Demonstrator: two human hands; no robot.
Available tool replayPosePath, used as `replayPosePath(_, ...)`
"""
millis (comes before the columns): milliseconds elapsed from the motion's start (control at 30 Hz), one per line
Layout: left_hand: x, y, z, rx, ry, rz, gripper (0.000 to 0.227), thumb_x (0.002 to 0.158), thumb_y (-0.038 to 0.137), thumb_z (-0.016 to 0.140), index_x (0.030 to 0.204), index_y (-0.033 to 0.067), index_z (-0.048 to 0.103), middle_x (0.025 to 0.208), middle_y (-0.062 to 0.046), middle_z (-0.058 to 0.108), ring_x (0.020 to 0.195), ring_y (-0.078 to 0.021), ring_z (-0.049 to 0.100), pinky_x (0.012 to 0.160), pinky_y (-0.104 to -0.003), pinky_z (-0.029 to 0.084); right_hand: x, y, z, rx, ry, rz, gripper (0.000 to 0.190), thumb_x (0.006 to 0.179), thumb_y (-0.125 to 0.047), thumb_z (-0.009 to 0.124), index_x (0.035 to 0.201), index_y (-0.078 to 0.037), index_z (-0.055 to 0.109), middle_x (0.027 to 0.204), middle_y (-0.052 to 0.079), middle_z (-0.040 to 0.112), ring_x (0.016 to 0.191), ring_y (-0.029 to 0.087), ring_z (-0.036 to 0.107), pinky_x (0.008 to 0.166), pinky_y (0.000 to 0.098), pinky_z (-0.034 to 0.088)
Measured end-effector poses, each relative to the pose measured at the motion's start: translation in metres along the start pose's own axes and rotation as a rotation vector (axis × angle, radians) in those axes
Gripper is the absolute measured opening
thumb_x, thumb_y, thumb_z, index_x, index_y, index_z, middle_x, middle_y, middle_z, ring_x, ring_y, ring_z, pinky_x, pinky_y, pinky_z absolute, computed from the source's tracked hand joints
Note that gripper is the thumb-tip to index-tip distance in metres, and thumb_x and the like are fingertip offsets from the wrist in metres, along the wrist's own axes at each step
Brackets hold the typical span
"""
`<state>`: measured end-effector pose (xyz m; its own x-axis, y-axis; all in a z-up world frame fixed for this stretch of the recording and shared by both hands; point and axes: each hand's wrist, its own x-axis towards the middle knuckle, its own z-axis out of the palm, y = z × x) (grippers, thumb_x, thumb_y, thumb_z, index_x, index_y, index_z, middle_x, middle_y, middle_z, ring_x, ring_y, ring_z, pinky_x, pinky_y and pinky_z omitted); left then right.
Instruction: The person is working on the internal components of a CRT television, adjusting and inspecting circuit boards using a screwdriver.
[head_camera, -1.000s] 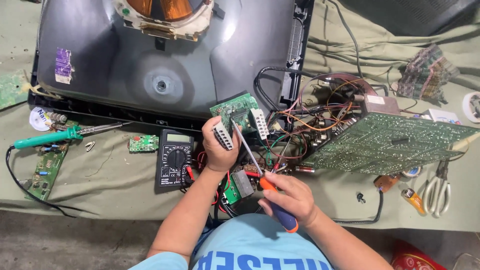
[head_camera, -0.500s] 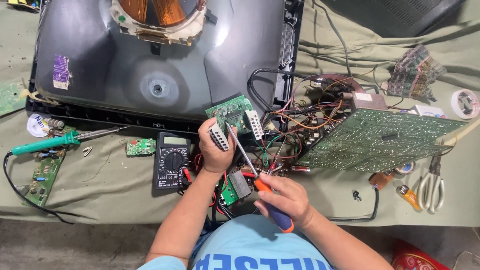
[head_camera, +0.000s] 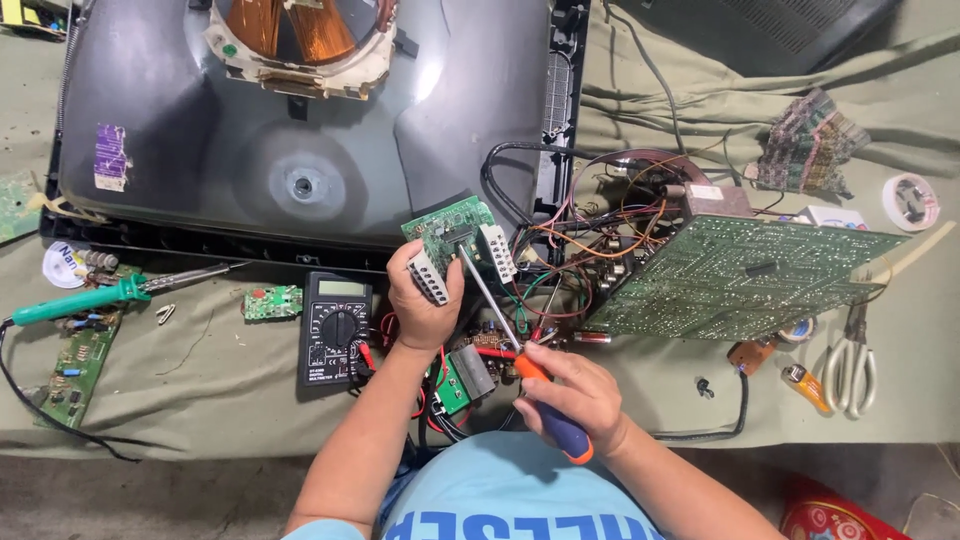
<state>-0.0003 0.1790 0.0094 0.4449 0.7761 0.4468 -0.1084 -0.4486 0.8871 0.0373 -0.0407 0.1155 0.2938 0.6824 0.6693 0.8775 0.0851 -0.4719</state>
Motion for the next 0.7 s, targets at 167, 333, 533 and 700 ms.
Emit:
replayPosePath(167,0.004,0.003,-0.002,0.034,-0.001,0.055,0.053,0.09,0.015,0.082,0.129,0.0097,0.047,0.097,-0.01,0.063,0.072,-0.0185,0.063,0.063,-0.031,0.052,-0.025,-0.007,-0.023,-0.038,0.013,0.056,0.024,0.088,-0.025,0.08,0.103,-0.009,0.069,0.119,0.025,0.07,0.093,0.034,0.079,0.077,0.0394,0.068)
replayPosePath(333,0.004,0.002,-0.001,0.085,0.018,0.091,0.052,0.09,0.018,0.082,0.128,0.0079,0.049,0.102,-0.011,0.063,0.077,-0.0216,0.061,0.072,-0.034,0.052,-0.055,-0.024,-0.052,0.041,0.057,0.15,0.026,0.091,-0.031,0.075,0.102,-0.008,0.07,0.116,0.02,0.072,0.08,0.025,0.08,0.068,0.0309,0.067)
replayPosePath(533,0.002,0.001,0.0,0.135,0.032,0.071,0.055,0.087,0.017,0.083,0.128,0.0062,0.05,0.107,-0.016,0.064,0.085,-0.0292,0.066,0.079,-0.039,0.053,-0.093,-0.031,-0.08,-0.09,0.106,0.227,0.027,0.087,-0.035,0.076,0.093,-0.009,0.07,0.112,0.022,0.073,0.093,0.028,0.08,0.073,0.0294,0.069)
replayPosePath(700,0.009,0.017,-0.004,0.051,-0.051,0.035,0.049,0.091,0.011,0.08,0.128,0.0083,0.047,0.086,-0.005,0.058,0.065,-0.0156,0.056,0.058,-0.031,0.045,-0.11,-0.029,-0.087,-0.038,0.095,0.225,0.024,0.086,-0.027,0.081,0.095,-0.008,0.069,0.115,0.022,0.072,0.093,0.027,0.08,0.078,0.0296,0.069)
